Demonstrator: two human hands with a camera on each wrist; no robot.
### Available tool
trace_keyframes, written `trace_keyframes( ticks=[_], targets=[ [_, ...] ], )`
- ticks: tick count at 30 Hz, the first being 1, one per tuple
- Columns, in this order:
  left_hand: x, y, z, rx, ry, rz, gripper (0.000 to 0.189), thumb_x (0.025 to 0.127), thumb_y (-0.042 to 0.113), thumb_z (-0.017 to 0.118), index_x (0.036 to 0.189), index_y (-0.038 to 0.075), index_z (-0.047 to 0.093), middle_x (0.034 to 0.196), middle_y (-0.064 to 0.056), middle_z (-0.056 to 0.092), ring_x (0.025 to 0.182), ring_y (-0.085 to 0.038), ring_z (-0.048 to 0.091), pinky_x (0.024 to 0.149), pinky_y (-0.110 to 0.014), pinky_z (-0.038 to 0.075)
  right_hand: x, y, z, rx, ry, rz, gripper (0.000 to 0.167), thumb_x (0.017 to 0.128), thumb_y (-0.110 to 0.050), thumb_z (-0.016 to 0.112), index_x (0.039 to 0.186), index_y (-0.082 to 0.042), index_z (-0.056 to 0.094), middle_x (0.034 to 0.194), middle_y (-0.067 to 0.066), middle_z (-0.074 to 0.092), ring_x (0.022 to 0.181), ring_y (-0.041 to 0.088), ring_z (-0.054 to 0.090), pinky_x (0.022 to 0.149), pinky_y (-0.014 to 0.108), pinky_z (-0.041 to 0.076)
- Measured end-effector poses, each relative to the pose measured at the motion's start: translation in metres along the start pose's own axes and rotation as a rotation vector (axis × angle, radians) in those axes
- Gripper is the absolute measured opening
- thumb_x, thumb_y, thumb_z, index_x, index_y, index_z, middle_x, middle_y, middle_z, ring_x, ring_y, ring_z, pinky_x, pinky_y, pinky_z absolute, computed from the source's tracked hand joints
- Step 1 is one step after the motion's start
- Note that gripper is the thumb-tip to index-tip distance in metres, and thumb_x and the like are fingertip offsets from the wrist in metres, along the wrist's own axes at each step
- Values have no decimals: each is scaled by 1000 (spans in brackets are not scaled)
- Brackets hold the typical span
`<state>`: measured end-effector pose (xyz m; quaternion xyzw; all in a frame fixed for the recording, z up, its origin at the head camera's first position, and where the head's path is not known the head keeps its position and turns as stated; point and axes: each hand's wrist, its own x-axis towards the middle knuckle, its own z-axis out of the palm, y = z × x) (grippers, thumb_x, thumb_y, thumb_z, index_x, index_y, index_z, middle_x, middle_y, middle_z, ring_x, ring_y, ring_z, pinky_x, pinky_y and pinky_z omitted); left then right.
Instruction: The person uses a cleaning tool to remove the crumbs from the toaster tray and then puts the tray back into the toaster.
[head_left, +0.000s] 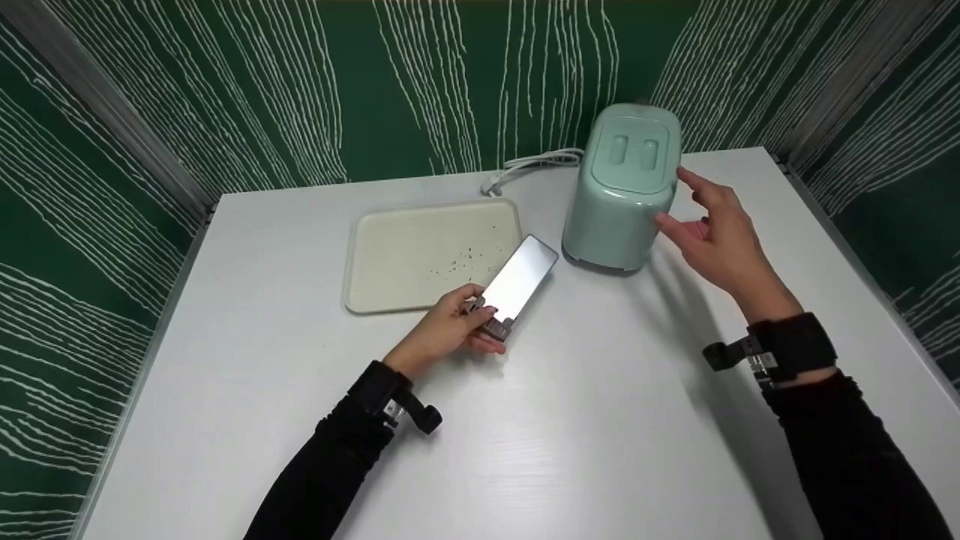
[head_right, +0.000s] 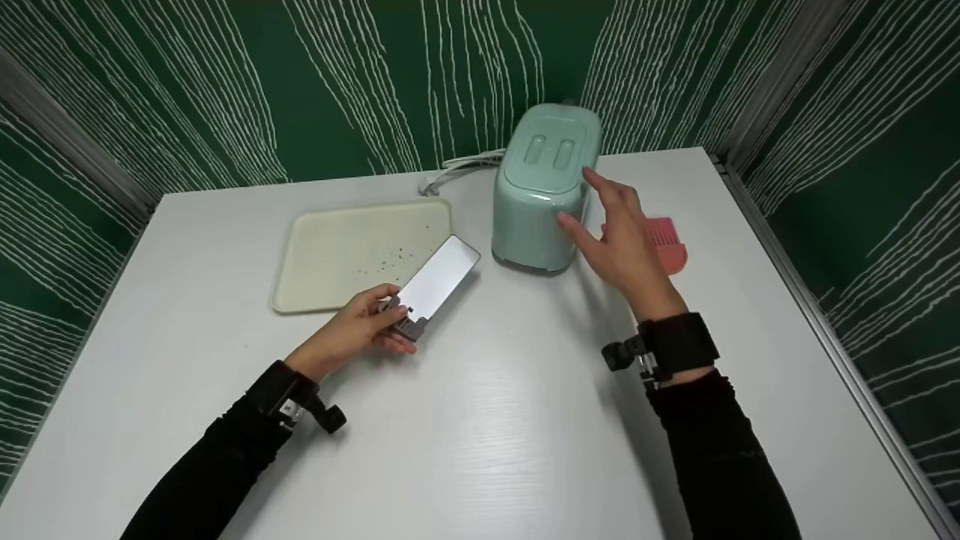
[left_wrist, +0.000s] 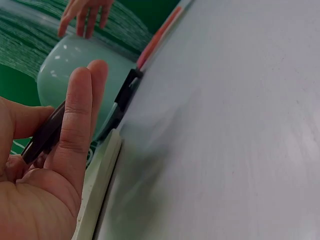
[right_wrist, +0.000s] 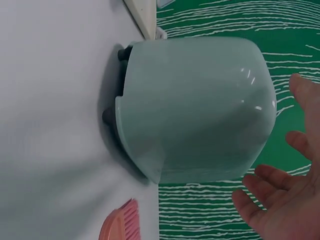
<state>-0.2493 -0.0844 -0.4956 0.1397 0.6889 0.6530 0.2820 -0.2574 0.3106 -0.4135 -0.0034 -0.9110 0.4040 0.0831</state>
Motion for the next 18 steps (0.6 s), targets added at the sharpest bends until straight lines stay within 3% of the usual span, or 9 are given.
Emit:
trace_keyframes(
  ticks=[5,7,9,12,14,18],
  targets=[
    [4,-5,11,-21,4,-62,30,112,9,55,141,2,49,110,-27,76,79,-21,83,86,-39,67,3,-10,5,-93,-8,13,83,99,-68,65,168,-50,23,179,10,19,116,39,69,108,79,37],
    [5,-6,17,-19,7,-83,32,112,9,55,143,2,48,109,-28,77,78,-20,83,84,-37,67,5,-13,7,-116,-3,8,82,99,-68,64,167,-52,23,180,8,14,111,41,71,103,78,40],
    [7,-7,22,-17,14,-102,34,112,9,56,145,3,48,106,-29,77,75,-19,82,79,-36,67,8,-14,10,-108,5,-27,80,101,-62,66,169,-47,25,180,12,12,127,44,66,105,76,43],
    [13,-10,32,-35,-3,-109,34,111,9,57,143,2,48,104,-32,77,70,-15,80,72,-35,67,14,-16,15,-71,-7,-72,79,104,-52,69,170,-39,28,179,18,11,150,48,46,110,69,49],
    [16,-13,39,-70,-12,-114,30,111,7,56,139,2,48,104,-34,77,67,-15,79,68,-34,67,18,-17,18,-57,-25,-77,79,104,-50,69,170,-37,28,179,20,8,161,49,27,115,73,44],
    [22,-17,51,-157,-1,-142,18,111,5,56,127,4,49,105,-34,76,66,-17,79,63,-33,66,23,-17,22,-61,-53,-56,82,103,-57,67,170,-38,26,180,19,2,165,49,17,124,75,28]
  ],
)
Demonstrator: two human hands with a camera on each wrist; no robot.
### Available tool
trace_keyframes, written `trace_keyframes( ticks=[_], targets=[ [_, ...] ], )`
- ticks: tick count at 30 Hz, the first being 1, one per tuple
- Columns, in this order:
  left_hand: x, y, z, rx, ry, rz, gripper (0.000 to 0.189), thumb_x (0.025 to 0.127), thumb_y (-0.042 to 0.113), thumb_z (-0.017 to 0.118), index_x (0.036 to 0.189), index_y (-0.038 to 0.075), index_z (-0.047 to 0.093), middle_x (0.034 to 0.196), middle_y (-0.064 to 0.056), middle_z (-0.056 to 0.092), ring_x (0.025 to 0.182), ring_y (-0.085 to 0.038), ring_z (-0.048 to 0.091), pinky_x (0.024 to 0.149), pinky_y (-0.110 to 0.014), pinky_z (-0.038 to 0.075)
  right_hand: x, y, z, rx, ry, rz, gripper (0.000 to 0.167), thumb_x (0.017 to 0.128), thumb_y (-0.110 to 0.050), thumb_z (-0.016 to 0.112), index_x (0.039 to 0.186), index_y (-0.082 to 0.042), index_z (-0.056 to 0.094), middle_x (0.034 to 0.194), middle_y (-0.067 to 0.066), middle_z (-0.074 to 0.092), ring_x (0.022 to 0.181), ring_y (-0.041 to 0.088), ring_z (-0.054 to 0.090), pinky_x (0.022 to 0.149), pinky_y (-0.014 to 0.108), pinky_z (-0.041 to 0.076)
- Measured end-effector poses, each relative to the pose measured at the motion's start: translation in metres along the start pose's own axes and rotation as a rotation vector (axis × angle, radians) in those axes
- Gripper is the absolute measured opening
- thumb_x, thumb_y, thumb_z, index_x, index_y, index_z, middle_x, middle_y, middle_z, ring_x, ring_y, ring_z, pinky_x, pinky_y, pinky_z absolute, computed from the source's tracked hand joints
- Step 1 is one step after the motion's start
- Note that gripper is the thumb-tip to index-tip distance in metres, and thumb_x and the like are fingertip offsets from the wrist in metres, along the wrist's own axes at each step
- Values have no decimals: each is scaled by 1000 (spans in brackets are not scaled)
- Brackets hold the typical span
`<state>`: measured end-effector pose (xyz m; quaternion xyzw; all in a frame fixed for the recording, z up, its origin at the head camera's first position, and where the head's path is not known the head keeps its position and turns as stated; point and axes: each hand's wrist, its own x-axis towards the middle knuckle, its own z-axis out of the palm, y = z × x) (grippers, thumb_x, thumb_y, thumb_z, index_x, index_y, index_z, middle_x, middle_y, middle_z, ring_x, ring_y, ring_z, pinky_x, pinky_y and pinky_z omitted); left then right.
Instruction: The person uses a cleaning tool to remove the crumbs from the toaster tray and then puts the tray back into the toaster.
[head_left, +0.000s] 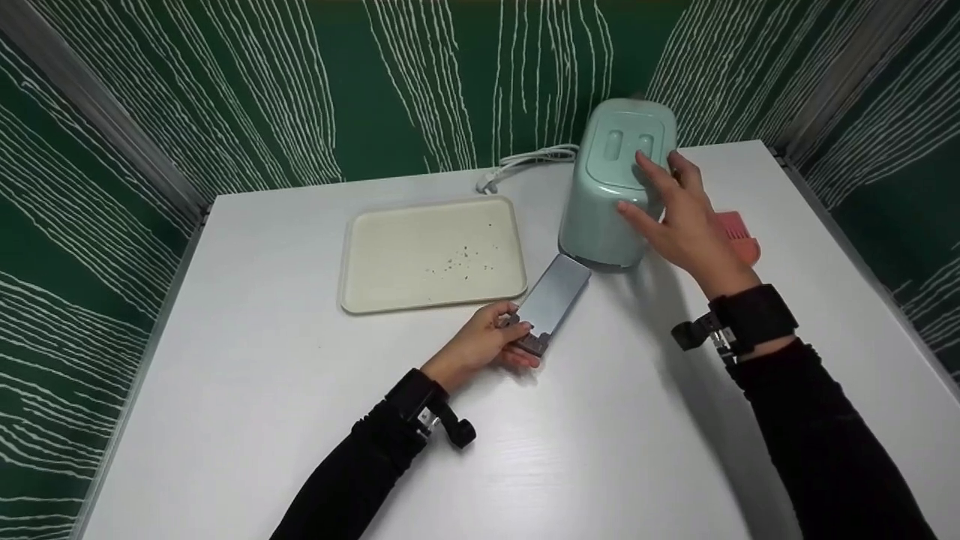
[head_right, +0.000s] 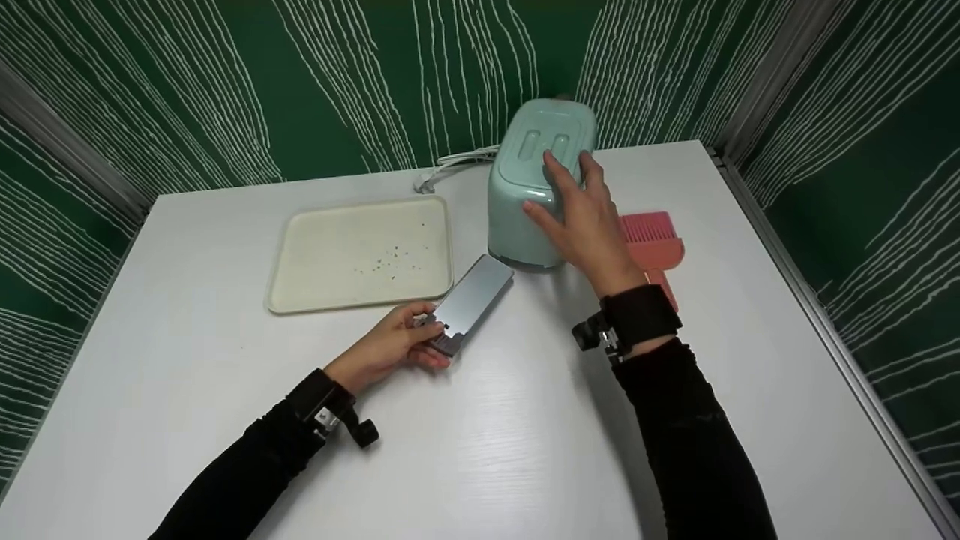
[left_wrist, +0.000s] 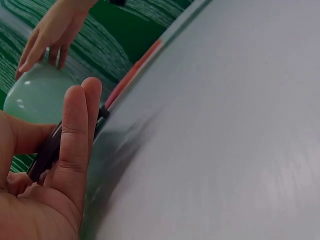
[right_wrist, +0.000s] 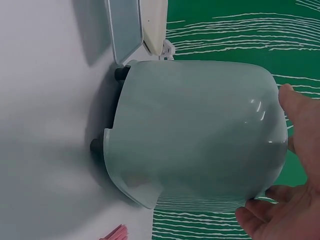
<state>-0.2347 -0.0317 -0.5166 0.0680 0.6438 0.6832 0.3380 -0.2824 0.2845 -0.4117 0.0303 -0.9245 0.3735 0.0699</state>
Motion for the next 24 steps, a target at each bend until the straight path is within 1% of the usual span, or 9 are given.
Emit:
trace_keyframes(
  ticks=[2,4,8,10,14,18,21,24],
  targets=[
    [3,-2,5,-42,8,-14,16,110,4,56,125,5,50,105,-32,77,67,-18,79,63,-32,65,1,0,0,-4,-3,10,83,102,-59,67,170,-38,25,180,19,1,165,48,14,126,74,25],
    [5,-4,10,-79,9,-26,15,110,3,55,124,6,50,103,-28,77,68,-19,79,63,-31,65,2,0,1,-10,-1,13,83,102,-60,66,170,-37,25,181,18,0,166,47,13,128,72,24],
    [10,-6,20,-143,19,-32,12,110,1,55,118,7,48,97,-19,74,68,-22,78,64,-28,65,4,1,3,-24,-7,12,83,104,-60,63,171,-33,24,181,19,-3,166,46,11,130,69,22],
    [12,-7,24,-168,26,-31,10,110,0,54,116,7,49,96,-17,72,69,-22,78,65,-28,65,5,2,3,-35,-12,6,82,104,-60,61,171,-31,24,180,20,-4,166,47,10,130,69,21],
    [15,-8,31,-186,33,-35,10,110,1,55,112,7,49,100,-18,73,71,-23,79,68,-29,66,4,2,4,-47,-10,0,81,105,-60,60,171,-29,25,180,20,-5,166,47,10,130,69,21],
    [16,-9,37,-195,43,-38,12,110,1,56,109,8,46,107,-23,73,71,-23,79,69,-30,66,5,3,6,-47,-3,-5,81,105,-61,60,171,-29,25,180,20,-4,166,47,11,130,69,22],
    [16,-10,40,-205,56,-45,13,110,1,56,110,8,45,111,-25,72,71,-23,79,69,-30,66,5,3,7,-39,0,-3,81,105,-61,60,171,-30,25,181,20,-5,166,48,11,130,69,22],
    [17,-11,42,-205,67,-48,12,110,2,56,111,7,45,111,-24,71,72,-24,79,70,-29,66,5,3,7,-29,-2,5,81,105,-61,60,171,-30,25,181,19,-6,166,47,11,130,69,22]
  ],
)
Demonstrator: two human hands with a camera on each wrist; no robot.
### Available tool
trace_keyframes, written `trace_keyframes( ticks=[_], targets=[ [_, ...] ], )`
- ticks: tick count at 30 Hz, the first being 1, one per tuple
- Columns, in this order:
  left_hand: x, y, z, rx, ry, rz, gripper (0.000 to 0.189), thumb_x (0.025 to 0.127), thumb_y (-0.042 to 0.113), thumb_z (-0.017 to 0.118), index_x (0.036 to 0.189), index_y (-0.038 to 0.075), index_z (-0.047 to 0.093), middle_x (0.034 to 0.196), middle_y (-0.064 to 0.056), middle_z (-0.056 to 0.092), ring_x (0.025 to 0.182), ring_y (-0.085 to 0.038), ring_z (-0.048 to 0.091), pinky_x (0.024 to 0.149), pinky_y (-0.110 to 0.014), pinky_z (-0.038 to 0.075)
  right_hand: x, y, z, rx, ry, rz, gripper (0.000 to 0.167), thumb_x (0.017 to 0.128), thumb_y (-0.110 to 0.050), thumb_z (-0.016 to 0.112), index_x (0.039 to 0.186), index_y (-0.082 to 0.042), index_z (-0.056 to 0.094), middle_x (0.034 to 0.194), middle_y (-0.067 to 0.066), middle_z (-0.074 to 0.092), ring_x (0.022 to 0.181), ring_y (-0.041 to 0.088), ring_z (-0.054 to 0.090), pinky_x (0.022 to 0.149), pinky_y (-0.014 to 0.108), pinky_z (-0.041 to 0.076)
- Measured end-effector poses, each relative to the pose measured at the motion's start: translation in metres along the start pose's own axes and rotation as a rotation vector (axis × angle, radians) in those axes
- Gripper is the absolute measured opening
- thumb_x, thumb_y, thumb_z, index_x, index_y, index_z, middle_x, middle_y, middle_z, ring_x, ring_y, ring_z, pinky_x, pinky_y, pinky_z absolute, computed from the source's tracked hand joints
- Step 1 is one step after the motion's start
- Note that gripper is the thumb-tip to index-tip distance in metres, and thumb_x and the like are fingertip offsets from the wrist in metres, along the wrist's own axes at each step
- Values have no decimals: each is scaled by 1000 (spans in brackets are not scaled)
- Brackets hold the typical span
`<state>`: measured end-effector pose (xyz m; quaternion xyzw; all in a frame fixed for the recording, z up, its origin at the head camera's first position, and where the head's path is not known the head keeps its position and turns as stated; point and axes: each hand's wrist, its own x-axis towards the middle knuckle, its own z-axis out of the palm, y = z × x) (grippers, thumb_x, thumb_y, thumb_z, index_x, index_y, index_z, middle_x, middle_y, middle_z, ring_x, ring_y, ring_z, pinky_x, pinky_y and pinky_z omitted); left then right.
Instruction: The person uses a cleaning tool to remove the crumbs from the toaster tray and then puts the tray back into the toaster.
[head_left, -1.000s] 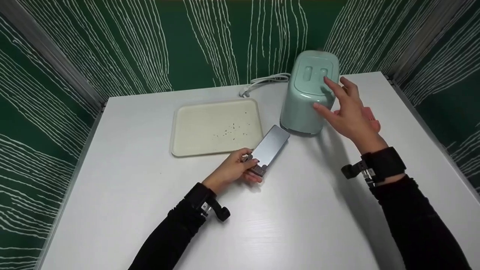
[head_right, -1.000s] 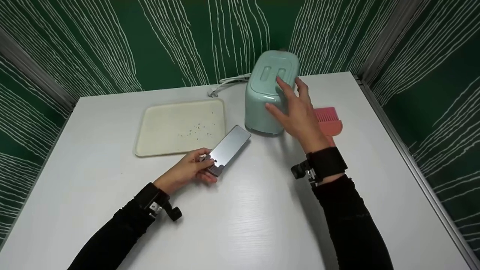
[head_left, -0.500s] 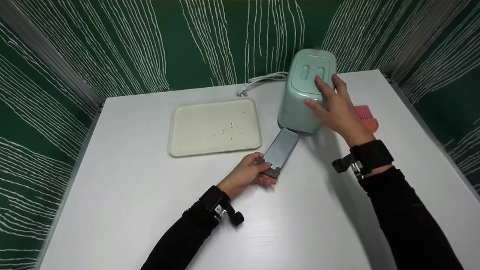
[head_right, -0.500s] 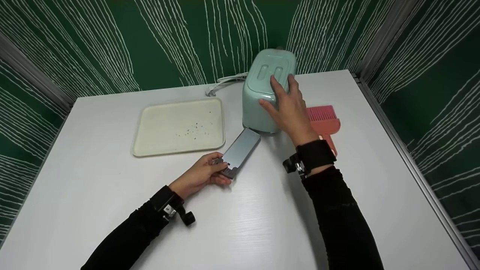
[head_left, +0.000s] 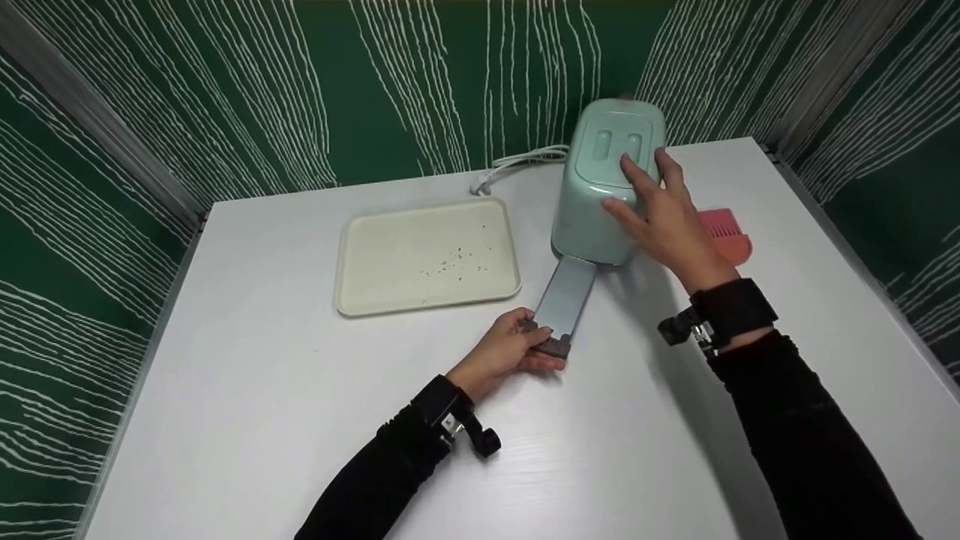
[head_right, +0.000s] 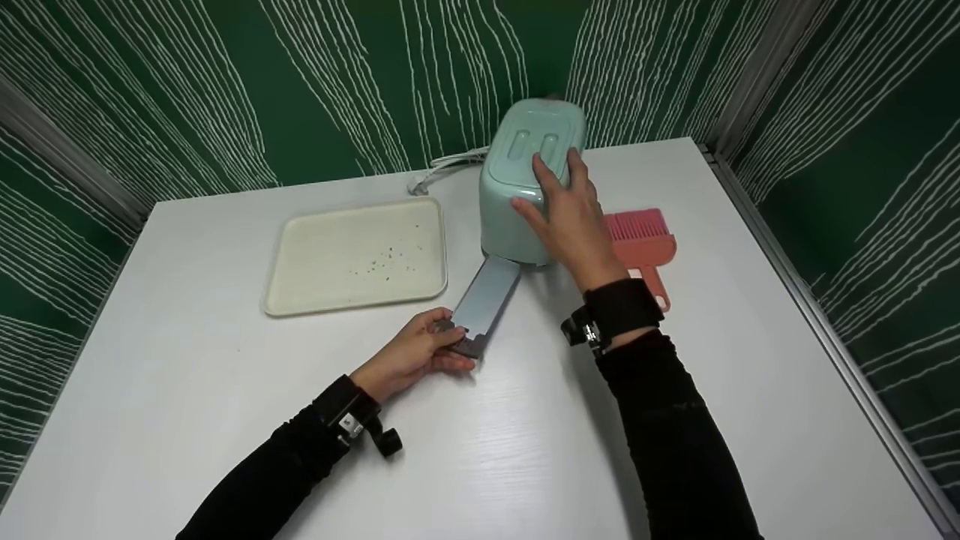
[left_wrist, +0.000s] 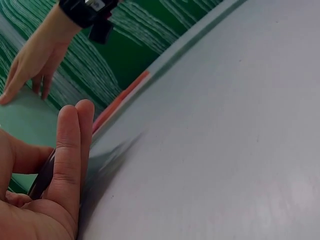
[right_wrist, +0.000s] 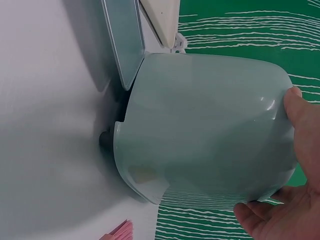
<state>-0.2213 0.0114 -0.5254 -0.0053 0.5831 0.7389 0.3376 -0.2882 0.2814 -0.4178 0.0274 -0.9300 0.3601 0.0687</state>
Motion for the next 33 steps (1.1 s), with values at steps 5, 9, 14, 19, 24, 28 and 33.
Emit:
trace_keyframes(
  ticks=[5,9,14,19,24,28,33],
  targets=[
    [0,-2,3,-19,13,1,10,110,3,56,112,7,47,106,-24,73,73,-24,79,72,-31,66,2,-1,2,6,-9,7,81,105,-62,59,171,-30,24,181,18,-7,167,45,10,130,68,22],
    [-1,-5,8,-40,25,2,10,109,2,57,114,7,48,103,-21,73,72,-24,80,72,-31,67,2,-1,4,-4,-8,6,81,105,-61,59,171,-30,24,181,18,-7,167,46,10,130,68,22],
    [-2,-6,12,-55,20,9,8,110,1,55,115,5,50,102,-19,71,72,-24,80,73,-30,67,2,0,5,-23,7,-14,79,107,-57,59,171,-25,27,180,21,-4,166,47,11,131,67,22],
    [-1,-7,14,-51,19,21,5,110,1,54,114,4,52,102,-19,70,73,-25,79,74,-29,67,1,0,5,-32,7,-20,79,107,-58,58,171,-25,26,180,21,-4,166,48,11,130,68,23],
    [3,-8,18,-55,16,34,7,110,1,54,116,3,50,106,-19,68,73,-24,78,76,-31,67,1,0,4,-23,7,-16,79,107,-59,57,171,-26,26,181,21,-6,166,49,11,130,69,23],
    [7,-11,24,-67,15,44,10,110,1,54,117,4,47,111,-21,66,74,-24,78,79,-33,67,0,0,4,-18,4,-10,79,107,-60,56,172,-27,24,181,19,-7,165,50,11,129,70,23],
    [11,-11,29,-78,22,50,9,110,1,54,115,4,47,114,-27,69,76,-25,79,82,-36,68,-1,0,3,-19,2,-6,79,107,-61,55,172,-29,24,181,19,-8,165,51,11,129,71,23]
  ],
)
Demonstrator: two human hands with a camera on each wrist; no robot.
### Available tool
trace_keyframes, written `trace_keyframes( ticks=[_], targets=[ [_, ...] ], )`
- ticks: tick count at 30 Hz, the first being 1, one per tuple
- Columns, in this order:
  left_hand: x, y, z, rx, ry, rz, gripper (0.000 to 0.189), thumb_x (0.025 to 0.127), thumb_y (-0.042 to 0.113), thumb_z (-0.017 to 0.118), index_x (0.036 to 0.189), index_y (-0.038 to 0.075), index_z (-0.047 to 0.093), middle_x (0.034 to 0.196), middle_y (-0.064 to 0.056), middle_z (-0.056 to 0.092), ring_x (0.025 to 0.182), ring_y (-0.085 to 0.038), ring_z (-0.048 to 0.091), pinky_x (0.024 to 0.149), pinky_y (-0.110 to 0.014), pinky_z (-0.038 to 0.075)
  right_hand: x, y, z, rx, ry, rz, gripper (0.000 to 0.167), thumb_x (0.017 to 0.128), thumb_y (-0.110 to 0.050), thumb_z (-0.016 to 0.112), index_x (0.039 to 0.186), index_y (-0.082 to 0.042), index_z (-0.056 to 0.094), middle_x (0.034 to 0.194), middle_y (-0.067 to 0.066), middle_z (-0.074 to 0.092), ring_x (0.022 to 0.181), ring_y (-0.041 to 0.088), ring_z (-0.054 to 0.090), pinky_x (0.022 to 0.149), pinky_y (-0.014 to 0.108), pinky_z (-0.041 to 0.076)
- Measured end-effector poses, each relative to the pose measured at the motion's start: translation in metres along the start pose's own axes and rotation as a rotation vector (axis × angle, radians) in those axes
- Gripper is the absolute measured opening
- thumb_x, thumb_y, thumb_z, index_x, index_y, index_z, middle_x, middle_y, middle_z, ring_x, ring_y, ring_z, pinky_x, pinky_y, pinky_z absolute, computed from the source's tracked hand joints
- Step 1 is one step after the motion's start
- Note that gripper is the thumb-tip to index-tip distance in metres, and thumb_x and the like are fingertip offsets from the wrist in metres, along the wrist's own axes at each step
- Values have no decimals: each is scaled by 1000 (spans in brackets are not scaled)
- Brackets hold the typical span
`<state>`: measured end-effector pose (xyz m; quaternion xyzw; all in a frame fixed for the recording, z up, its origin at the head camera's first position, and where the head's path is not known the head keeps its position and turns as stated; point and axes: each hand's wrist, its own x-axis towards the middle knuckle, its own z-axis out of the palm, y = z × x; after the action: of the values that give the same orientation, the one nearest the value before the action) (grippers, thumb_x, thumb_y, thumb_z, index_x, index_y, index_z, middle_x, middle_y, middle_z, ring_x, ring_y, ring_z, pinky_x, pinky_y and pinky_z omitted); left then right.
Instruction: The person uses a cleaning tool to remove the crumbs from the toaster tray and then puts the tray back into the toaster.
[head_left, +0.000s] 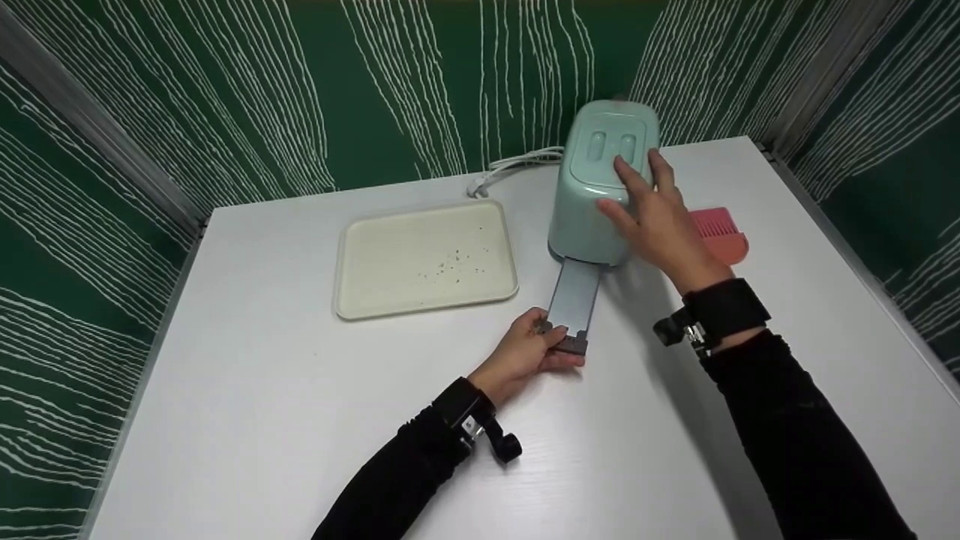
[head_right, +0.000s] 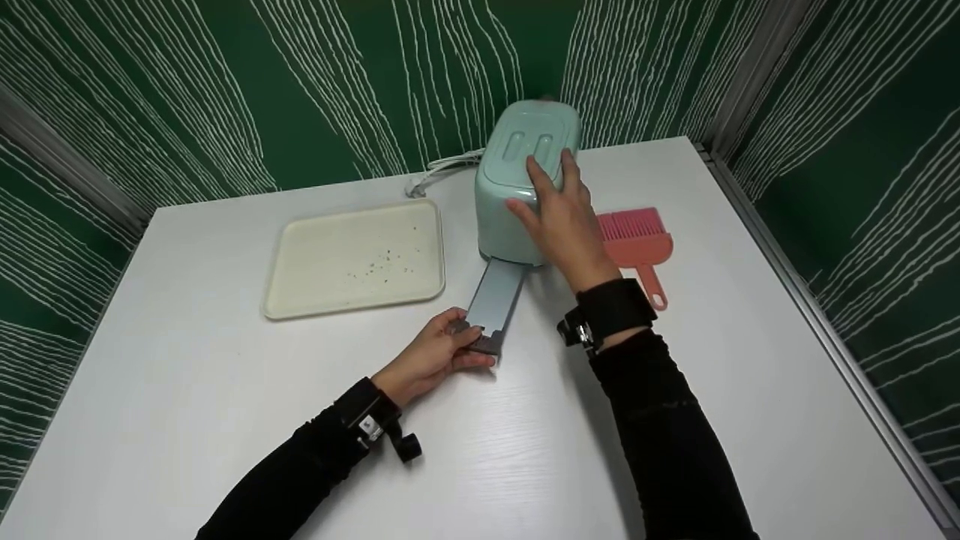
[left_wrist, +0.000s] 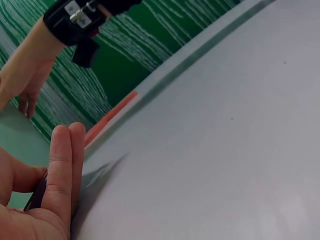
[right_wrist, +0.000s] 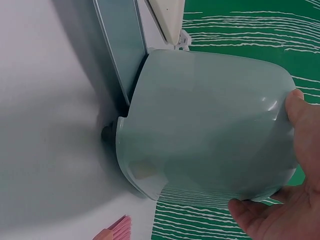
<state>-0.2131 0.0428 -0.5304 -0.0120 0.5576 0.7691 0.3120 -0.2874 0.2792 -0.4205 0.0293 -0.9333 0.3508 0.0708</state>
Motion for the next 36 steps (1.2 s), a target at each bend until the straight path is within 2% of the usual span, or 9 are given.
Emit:
trace_keyframes(
  ticks=[6,11,18,21,31,36],
  targets=[
    [4,0,6,6,13,10,10,111,2,54,116,4,46,115,-28,69,75,-23,79,83,-36,67,0,1,0,-3,-6,10,79,106,-63,55,172,-32,23,181,17,-9,165,51,11,128,72,23],
    [7,1,11,9,16,24,13,111,3,53,118,5,43,117,-28,68,71,-20,78,86,-38,67,1,1,1,-12,0,-4,78,107,-59,57,172,-28,25,181,19,-7,164,52,15,128,72,25],
    [13,4,14,5,39,12,33,111,5,55,141,0,41,124,-26,65,70,-17,77,86,-36,67,0,-2,1,-6,-3,-6,78,107,-58,57,172,-28,26,181,19,-7,163,54,15,127,73,26],
    [16,4,16,9,50,14,38,111,5,55,145,-1,39,125,-26,64,70,-17,77,86,-35,67,-1,-2,2,5,3,-11,77,107,-57,58,172,-27,27,181,19,-6,163,54,14,127,73,25],
    [27,5,24,14,56,45,16,111,4,55,124,2,47,116,-23,68,73,-20,78,83,-36,67,-3,3,2,9,20,-9,77,107,-57,59,171,-28,28,181,19,-5,164,53,14,127,73,25],
    [34,7,27,1,74,53,15,110,3,55,124,2,49,114,-22,68,73,-21,78,81,-38,68,-2,3,2,5,22,-8,77,107,-58,59,171,-29,27,181,19,-5,164,53,14,127,74,25]
  ],
)
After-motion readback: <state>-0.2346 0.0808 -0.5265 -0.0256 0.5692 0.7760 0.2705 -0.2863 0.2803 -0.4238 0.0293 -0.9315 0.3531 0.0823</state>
